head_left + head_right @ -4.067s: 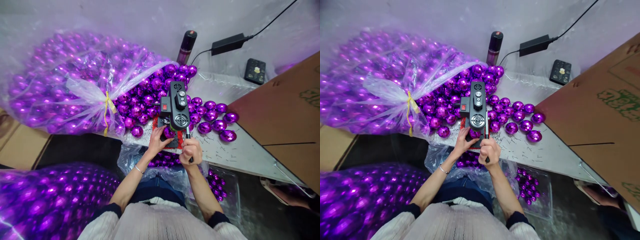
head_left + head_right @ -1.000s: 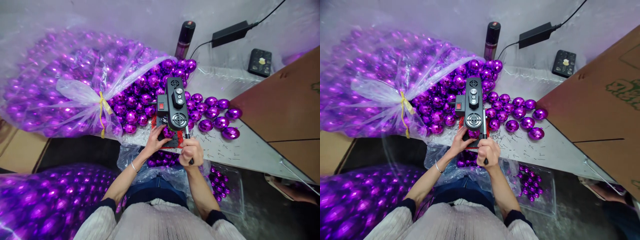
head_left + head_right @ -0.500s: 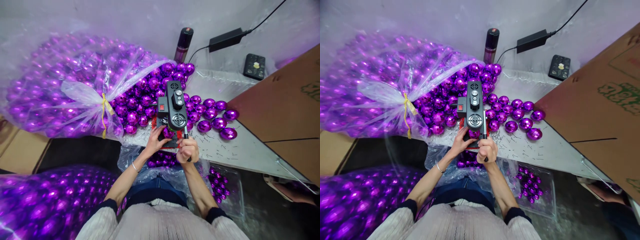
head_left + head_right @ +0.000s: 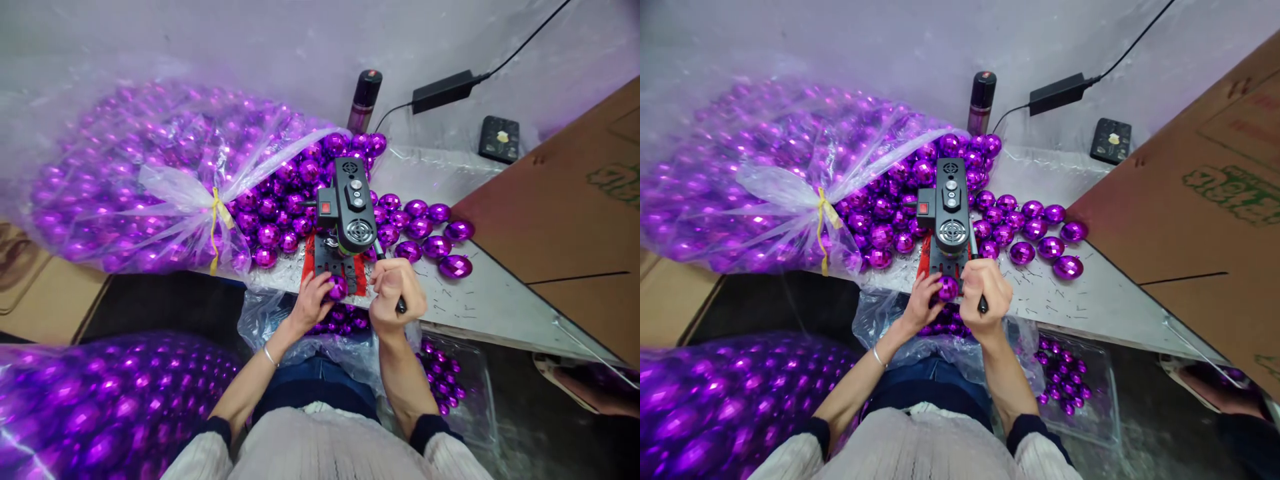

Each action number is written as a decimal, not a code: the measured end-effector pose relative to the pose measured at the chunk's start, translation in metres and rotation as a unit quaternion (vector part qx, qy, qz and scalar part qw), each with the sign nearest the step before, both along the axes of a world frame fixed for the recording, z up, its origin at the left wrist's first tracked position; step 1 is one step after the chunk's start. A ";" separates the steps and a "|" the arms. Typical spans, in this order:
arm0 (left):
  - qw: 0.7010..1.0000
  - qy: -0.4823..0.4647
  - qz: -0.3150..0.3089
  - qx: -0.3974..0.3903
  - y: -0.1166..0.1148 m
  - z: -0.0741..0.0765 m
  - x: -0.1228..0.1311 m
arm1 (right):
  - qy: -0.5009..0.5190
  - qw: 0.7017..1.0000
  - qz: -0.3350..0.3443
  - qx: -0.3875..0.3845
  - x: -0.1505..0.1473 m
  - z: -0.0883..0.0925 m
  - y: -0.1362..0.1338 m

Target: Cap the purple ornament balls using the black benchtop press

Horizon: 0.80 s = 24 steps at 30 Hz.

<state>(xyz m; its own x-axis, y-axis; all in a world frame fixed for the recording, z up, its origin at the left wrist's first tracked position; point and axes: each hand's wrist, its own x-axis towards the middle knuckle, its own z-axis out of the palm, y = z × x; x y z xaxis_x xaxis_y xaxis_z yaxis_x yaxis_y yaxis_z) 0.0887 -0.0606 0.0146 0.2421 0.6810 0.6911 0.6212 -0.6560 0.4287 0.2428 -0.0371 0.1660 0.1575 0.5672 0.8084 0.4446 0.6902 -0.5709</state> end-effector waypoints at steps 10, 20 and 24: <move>0.958 0.054 0.277 -0.047 0.036 0.058 -0.070 | -0.010 1.000 0.004 0.024 0.001 -0.024 0.001; 0.946 -0.201 0.197 -0.163 0.069 0.093 -0.087 | -0.008 1.000 0.006 0.026 0.001 -0.026 0.001; 0.823 -0.487 0.053 -0.287 0.050 0.093 -0.063 | -0.012 1.000 0.001 0.023 0.001 -0.019 0.001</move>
